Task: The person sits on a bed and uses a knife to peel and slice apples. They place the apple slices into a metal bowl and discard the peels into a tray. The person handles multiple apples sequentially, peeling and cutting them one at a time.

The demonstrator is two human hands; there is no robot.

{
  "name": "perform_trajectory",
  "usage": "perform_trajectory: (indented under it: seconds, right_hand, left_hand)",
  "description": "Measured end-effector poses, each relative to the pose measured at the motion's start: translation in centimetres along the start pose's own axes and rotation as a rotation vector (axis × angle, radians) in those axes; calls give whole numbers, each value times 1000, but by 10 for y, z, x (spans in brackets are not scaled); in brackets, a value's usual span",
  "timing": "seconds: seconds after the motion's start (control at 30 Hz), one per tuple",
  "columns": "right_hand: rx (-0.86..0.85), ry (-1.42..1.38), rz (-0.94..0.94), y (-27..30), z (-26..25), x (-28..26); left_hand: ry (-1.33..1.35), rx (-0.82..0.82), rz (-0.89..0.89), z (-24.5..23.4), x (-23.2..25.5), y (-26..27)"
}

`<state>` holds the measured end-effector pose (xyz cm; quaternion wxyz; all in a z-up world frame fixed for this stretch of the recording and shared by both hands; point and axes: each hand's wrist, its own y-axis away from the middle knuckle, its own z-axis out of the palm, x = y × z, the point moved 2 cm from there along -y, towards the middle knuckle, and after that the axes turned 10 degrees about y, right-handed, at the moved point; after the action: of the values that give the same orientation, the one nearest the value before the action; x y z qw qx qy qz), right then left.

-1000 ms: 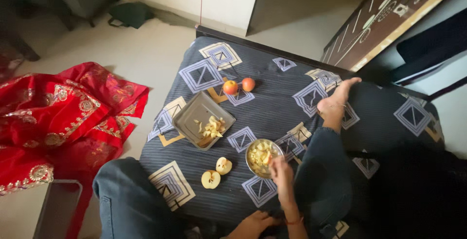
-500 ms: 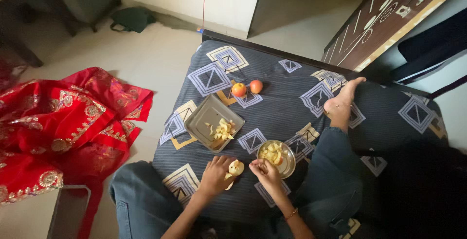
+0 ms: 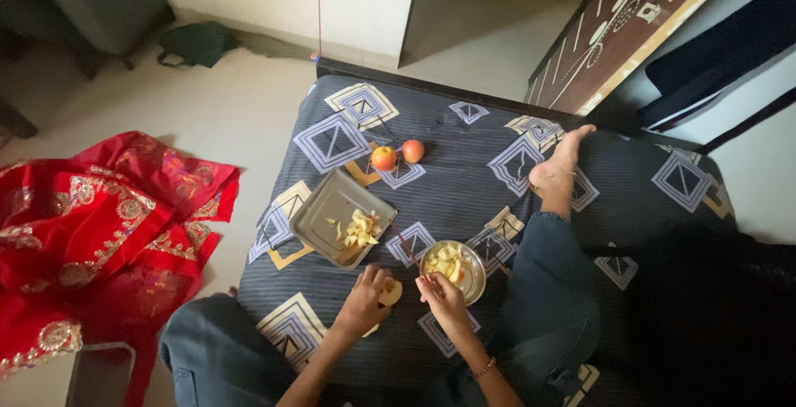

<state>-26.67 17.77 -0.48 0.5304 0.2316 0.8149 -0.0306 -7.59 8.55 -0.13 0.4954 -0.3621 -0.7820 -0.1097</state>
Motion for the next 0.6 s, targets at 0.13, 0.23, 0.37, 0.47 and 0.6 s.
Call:
perform_trajectory:
  seconds: [0.13,0.23,0.37,0.47,0.6]
  right_hand:
    - [169,-174,-218,3,-8,9]
    - [366,-123,-330,9,-20,1]
    - [475,42,-353,24,-27,-10]
    - [463,11,-402,24,-26,-9]
    - [486,82,-407,21,-25,-4]
  left_hand:
    - [274,-23,49,-22,27,-2]
    - [334,118,265,-29,48,11]
    - [266,157,387,-27,56,22]
    - [307,120,398,-25,61,27]
    - [308,131,426,-26,71,31]
